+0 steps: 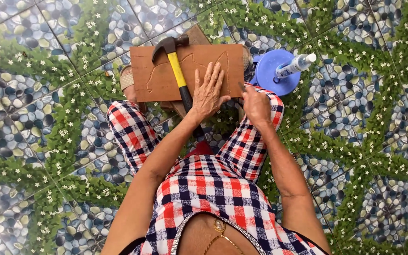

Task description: Carving a design into a wooden board using a hammer and a small chisel while sitting on a low stool.

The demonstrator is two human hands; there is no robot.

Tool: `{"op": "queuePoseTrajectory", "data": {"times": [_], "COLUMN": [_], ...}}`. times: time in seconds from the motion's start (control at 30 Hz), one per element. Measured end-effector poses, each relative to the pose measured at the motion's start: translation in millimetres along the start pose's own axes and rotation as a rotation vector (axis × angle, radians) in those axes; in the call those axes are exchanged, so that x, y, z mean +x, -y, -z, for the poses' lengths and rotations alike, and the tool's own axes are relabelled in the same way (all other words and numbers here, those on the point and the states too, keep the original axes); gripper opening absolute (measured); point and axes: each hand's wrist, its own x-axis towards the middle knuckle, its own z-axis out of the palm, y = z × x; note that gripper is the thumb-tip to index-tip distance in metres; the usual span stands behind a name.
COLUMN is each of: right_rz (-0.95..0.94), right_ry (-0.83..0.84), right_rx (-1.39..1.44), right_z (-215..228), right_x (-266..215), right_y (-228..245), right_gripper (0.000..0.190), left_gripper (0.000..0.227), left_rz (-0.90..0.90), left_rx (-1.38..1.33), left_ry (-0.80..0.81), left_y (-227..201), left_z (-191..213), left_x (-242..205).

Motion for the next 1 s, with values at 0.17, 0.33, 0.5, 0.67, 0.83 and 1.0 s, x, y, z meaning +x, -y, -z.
{"op": "queuePoseTrajectory", "data": {"times": [0.17, 0.33, 0.5, 0.67, 0.83, 1.0], "right_rz": [0.029, 0.083, 0.129, 0.19, 0.195, 0.071], "right_ry": [-0.171, -0.134, -0.112, -0.097, 0.134, 0.179], "right_rx": [0.552, 0.863, 0.743, 0.574, 0.269, 0.088], "right_z": [26, 40, 25, 32, 24, 7], "right_x": [-16, -28, -25, -26, -24, -11], "right_y": [-1, 9, 3, 17, 16, 18], "right_gripper": [0.018, 0.026, 0.034, 0.049, 0.054, 0.053], "left_gripper": [0.099, 0.059, 0.095, 0.078, 0.048, 0.072], "left_rz": [-0.172, -0.476, -0.171, -0.529, -0.1, 0.127], "left_rx": [0.107, -0.061, 0.112, -0.175, -0.058, 0.012], "left_ry": [0.168, 0.347, 0.067, 0.158, -0.215, 0.028], "left_y": [-42, -71, -38, -48, -7, 4], "left_z": [6, -6, 4, -26, -68, -26], "left_x": [-15, -56, -25, -54, -46, -20]}}
